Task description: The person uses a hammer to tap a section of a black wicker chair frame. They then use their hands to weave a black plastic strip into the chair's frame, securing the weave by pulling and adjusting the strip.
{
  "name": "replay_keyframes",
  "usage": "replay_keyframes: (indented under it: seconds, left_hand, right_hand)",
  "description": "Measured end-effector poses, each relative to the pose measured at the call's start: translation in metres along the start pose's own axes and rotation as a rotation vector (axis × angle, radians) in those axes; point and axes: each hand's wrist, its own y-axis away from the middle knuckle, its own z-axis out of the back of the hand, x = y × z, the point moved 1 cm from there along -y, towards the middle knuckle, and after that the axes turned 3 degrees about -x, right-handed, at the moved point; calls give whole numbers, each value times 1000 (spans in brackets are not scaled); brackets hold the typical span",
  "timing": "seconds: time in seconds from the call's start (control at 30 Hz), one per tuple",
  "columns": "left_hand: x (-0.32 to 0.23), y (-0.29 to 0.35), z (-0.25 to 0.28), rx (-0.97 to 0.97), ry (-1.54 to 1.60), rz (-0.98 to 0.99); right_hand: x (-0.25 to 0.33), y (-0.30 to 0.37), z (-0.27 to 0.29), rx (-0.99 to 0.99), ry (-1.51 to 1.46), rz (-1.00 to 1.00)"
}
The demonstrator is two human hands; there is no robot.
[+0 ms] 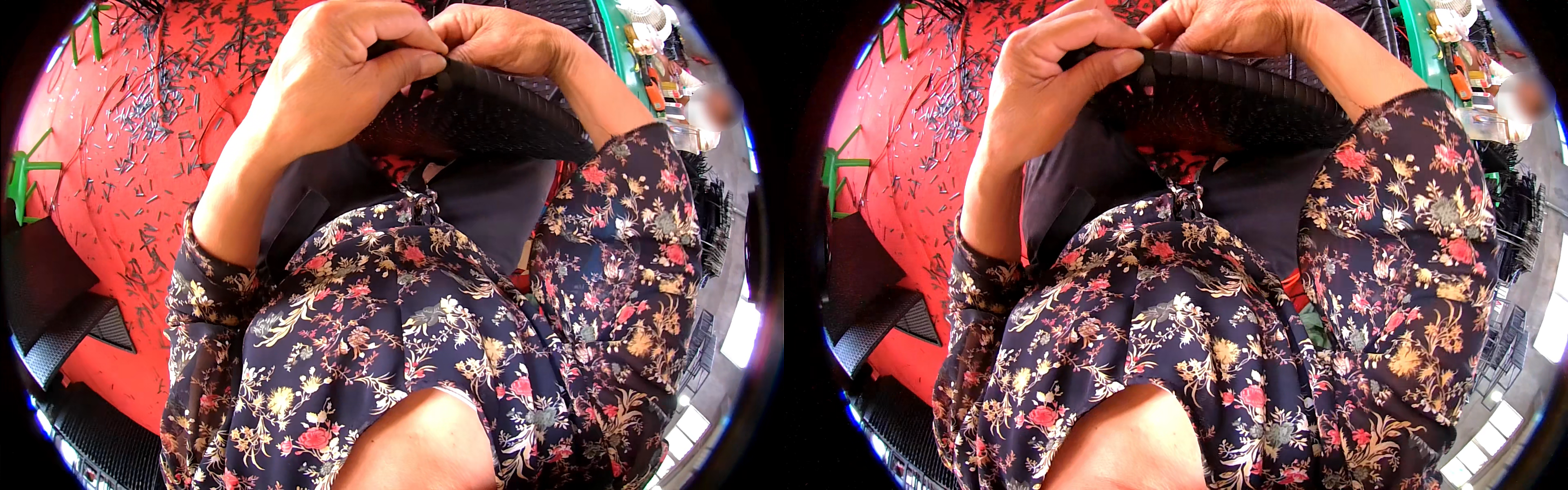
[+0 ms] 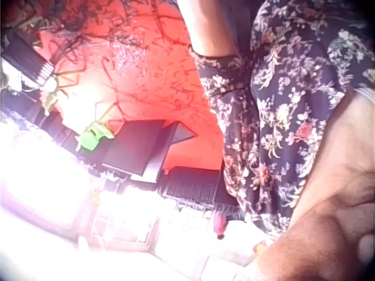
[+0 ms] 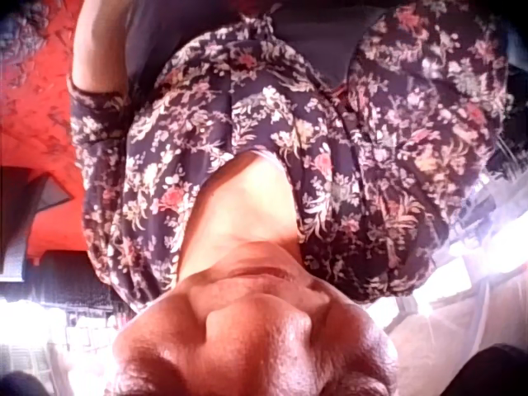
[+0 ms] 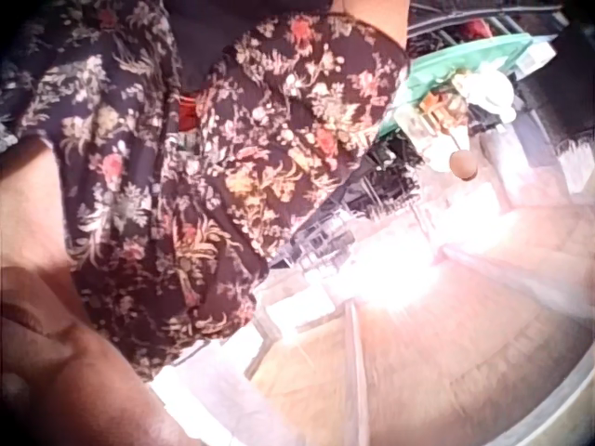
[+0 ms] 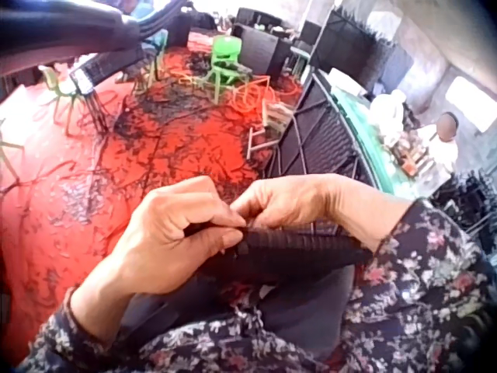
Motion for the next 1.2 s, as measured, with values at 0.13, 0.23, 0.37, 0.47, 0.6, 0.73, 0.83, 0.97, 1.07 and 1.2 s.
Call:
replay_keyframes:
  seconds: [0.13,0.23,0.37,0.47,0.6,0.73,0.83,0.97,1.07,1.2]
  left_hand:
    - [-9,1,8,3,14,-3]
    - [-28,1,18,25,-45,12]
    - [-29,3,24,41,-42,-7]
    - [-32,1,24,41,-43,-1]
    - [-38,2,22,30,-36,-21]
    - [-39,6,19,54,-64,-35]
    - [-41,11,20,78,-69,-91]
    - [-43,12,22,84,-74,-161]
    - [-48,13,16,-45,-50,-58]
    - [-48,12,20,-50,-128,-52]
  right_hand:
    - [6,-7,-2,17,-3,93]
    - [16,-1,-2,5,-115,-9]
    - [25,-1,-19,-52,-208,14]
    - [17,-9,-23,-23,-238,112]
    - [32,-4,-38,-230,-173,134]
    - [49,8,-55,-475,-42,65]
    - [55,10,-62,-555,-24,-3]
    - [47,11,-59,-624,129,117]
    - [61,21,-58,-579,153,115]
    - [78,25,-60,-610,176,28]
